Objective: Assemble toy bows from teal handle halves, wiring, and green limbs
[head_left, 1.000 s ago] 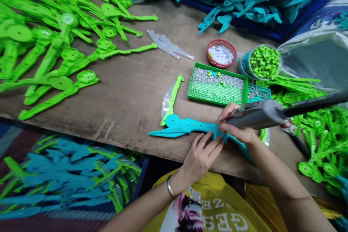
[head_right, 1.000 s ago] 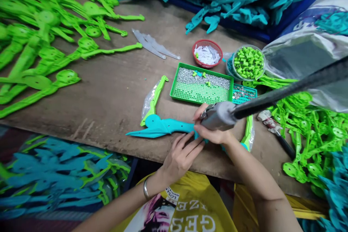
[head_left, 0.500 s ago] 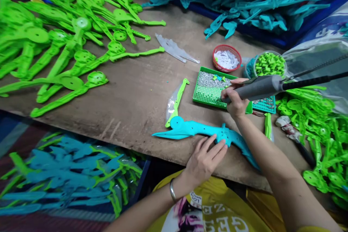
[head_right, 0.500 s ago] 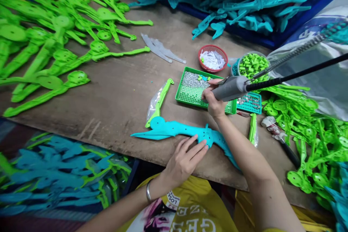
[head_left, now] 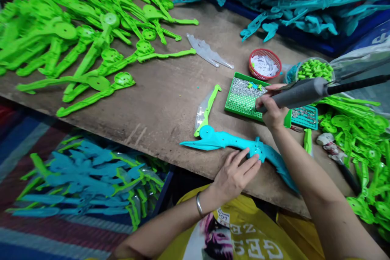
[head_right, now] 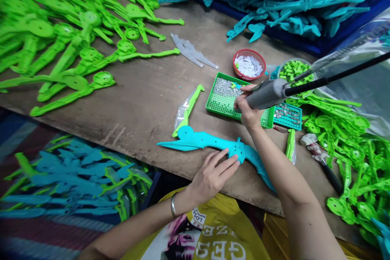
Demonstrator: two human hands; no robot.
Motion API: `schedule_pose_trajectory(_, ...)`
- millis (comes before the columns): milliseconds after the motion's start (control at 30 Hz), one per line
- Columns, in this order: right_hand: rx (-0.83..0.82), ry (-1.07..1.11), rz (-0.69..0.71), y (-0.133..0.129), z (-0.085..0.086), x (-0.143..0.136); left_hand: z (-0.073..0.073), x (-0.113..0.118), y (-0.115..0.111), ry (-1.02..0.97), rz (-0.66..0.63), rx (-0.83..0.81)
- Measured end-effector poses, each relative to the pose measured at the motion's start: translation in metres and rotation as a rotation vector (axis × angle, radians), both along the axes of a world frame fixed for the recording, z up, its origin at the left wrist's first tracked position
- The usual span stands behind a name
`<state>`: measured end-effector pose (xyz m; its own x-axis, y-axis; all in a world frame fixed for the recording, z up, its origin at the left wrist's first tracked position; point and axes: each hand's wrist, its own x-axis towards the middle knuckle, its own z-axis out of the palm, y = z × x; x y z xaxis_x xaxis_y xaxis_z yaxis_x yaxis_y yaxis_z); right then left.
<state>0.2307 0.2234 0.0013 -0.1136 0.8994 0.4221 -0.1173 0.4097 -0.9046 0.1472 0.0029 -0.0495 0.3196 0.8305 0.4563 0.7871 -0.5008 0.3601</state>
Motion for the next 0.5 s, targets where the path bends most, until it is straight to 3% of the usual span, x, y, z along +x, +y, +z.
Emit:
schedule_pose_trajectory(133,0.027,0.092,0.013,-0.026,0.029,-0.005,0.002,0.0,0.0,0.008,-0.008,-0.018)
schedule_pose_trajectory(233,-0.016,0.097,0.176,-0.061,0.044,-0.007,0.003,-0.001,0.0,0.0,-0.012,-0.04)
schedule_pose_trajectory(333,-0.108,0.079,0.311,-0.091,0.043,-0.006,0.003,0.0,0.0,-0.024,-0.022,-0.072)
schedule_pose_trajectory(500,-0.191,0.036,0.334,-0.104,0.028,-0.004,0.002,0.0,0.0,-0.052,-0.032,-0.111)
